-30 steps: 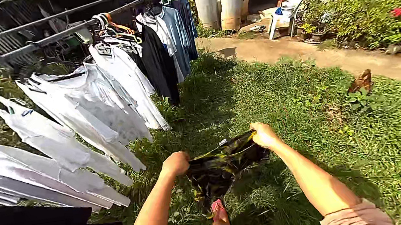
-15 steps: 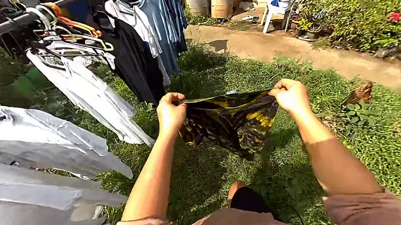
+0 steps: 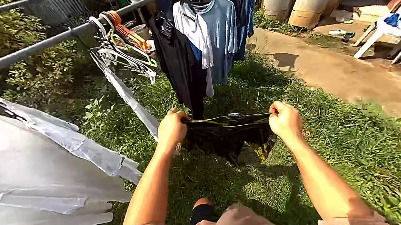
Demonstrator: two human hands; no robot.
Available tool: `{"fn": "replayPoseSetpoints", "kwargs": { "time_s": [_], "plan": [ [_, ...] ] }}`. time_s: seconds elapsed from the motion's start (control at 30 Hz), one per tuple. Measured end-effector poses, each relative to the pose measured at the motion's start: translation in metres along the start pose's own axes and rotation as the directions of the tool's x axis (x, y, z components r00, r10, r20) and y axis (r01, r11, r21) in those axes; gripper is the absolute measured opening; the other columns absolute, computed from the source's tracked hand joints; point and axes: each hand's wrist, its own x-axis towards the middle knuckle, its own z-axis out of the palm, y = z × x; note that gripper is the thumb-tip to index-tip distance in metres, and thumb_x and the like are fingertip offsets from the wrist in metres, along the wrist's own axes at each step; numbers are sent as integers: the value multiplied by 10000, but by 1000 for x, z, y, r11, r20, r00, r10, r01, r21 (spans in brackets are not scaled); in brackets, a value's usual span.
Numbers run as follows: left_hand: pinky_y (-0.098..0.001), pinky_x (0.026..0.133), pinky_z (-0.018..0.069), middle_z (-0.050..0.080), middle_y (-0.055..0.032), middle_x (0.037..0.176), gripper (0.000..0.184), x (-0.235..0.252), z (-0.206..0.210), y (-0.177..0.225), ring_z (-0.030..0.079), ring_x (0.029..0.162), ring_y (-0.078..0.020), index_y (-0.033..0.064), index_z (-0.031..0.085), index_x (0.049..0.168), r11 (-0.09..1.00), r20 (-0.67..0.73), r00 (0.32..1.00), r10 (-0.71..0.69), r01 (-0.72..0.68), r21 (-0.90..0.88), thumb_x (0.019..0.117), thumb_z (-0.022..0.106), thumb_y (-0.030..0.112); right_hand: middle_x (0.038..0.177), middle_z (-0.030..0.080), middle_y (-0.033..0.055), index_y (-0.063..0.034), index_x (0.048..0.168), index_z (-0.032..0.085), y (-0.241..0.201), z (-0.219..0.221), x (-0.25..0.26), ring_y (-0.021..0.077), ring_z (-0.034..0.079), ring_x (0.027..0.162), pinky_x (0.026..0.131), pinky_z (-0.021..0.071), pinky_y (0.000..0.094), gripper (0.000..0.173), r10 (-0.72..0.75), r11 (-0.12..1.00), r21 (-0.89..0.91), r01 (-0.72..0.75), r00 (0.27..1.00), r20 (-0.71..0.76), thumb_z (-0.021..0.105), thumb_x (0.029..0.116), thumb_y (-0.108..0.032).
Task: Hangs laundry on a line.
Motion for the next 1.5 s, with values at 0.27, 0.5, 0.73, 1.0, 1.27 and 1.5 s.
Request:
{"fn": "replayPoseSetpoints", "kwargs": {
  "time_s": [0.27, 0.5, 0.73, 1.0, 1.27, 1.5],
  "plan": [
    [-664, 936, 502, 661, -192, 1284, 316, 35, 38, -63, 639, 1183, -408, 126, 689, 1264, 944, 186, 926, -329, 323, 64, 965, 600, 180, 1212, 680, 244, 21, 1138, 701, -27, 96, 101, 400, 632, 1201, 994, 491, 596, 243, -146, 975, -115, 189, 940, 310, 557, 962, -66],
    [-355, 825, 555, 684, -125, 1060, 375, 43, 56, -77, 665, 931, -168, -17, 620, 1230, 619, -163, 894, -418, 149, -771, 877, 501, -60, 1216, 669, 208, -21, 1313, 613, -161, 111, 198, 361, 649, 1121, 981, 504, 563, 399, -239, 902, -3, 433, 504, 830, 723, 936, -98],
    [-263, 636, 493, 570, 8, 751, 289, 50, 86, -71, 565, 672, -69, 19, 593, 1017, 497, -41, 904, -425, 195, -846, 743, 608, -71, 1195, 665, 249, 10, 1232, 664, -365, 199, 252, 431, 665, 1094, 849, 536, 618, 390, -694, 718, 50, 694, 709, 121, 672, 982, -289],
    [-222, 605, 488, 573, 28, 737, 258, 43, 75, -99, 564, 647, -37, 43, 588, 978, 488, -214, 716, -664, 199, -850, 745, 608, -67, 1231, 643, 290, 42, 1217, 671, -388, 235, 293, 468, 657, 1107, 893, 536, 621, 302, -678, 734, 69, 676, 722, 138, 585, 1028, -177],
    [-253, 583, 461, 539, 20, 700, 216, 25, 95, -75, 534, 616, -66, 37, 577, 969, 466, -313, 417, -853, 340, -817, 776, 619, -50, 1354, 575, 297, 22, 1248, 679, -368, 219, 340, 475, 595, 1224, 941, 512, 632, 291, -673, 739, 110, 664, 727, 135, 576, 1001, -92],
    [-396, 636, 483, 572, -55, 775, 220, -3, 114, -38, 562, 686, -181, 19, 619, 1008, 356, -285, 213, -935, 574, -738, 796, 651, -30, 1350, 572, 295, 58, 1234, 653, -360, 186, 354, 471, 591, 1230, 971, 504, 622, 299, -727, 686, 181, 705, 657, 199, 597, 990, -105]
  ]
}}
